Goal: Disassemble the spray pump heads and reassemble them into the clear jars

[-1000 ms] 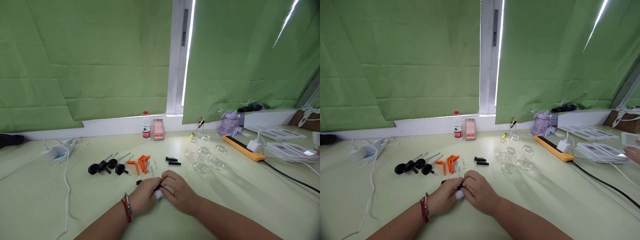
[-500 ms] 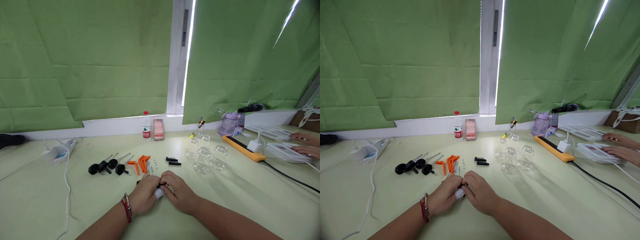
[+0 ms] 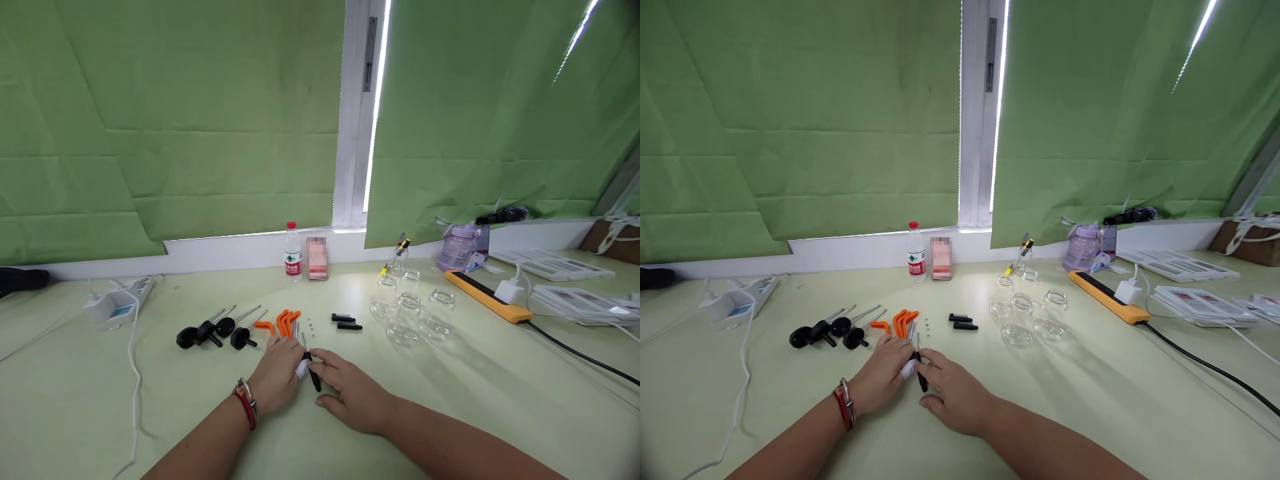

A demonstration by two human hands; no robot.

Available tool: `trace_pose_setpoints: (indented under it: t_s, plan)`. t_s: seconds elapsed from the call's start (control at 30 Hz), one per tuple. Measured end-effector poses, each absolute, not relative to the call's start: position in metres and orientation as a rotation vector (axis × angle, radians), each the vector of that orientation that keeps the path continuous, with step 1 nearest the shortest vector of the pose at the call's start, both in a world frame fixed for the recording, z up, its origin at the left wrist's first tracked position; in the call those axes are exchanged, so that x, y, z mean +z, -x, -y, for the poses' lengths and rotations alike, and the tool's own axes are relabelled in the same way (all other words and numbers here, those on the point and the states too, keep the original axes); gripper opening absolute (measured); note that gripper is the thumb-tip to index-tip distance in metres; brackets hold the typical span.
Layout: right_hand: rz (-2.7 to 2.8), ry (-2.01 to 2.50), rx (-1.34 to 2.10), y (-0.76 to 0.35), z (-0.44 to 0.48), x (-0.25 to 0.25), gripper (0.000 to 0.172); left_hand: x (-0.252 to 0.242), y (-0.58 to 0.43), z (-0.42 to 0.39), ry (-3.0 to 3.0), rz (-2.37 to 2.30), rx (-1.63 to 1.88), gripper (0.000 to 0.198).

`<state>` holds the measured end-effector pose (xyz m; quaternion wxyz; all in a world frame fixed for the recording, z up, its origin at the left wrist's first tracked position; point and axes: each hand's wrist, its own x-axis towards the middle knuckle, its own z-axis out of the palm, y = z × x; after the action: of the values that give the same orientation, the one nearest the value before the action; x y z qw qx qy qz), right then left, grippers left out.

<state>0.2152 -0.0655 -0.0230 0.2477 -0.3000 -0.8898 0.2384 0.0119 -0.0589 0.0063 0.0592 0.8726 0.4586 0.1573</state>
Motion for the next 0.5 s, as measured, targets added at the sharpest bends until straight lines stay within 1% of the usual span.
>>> trace_pose_setpoints:
  t_s: [0.1,0.23,0.33,0.5]
  plan:
    - [2.48,0.767,0.637,-0.2137,0.0681,-0.0178,0.042,0.0067,-0.0117,0.0587,-2.647,-1.417,0.458,0.02]
    - [2.558,0.704,0.56,-0.21,0.07,-0.0167,0.033,0.0069,-0.0118,0.058,-2.663,-1.466,0.442,0.022]
    - [2.643,0.668,0.484,-0.2086,0.0695,-0.0191,0.032,0.0069,-0.011,0.0567,-2.676,-1.526,0.416,0.021]
    - [2.695,0.639,0.463,-0.2096,0.0682,-0.0197,0.038,0.0085,-0.0087,0.0556,-2.681,-1.614,0.384,0.022]
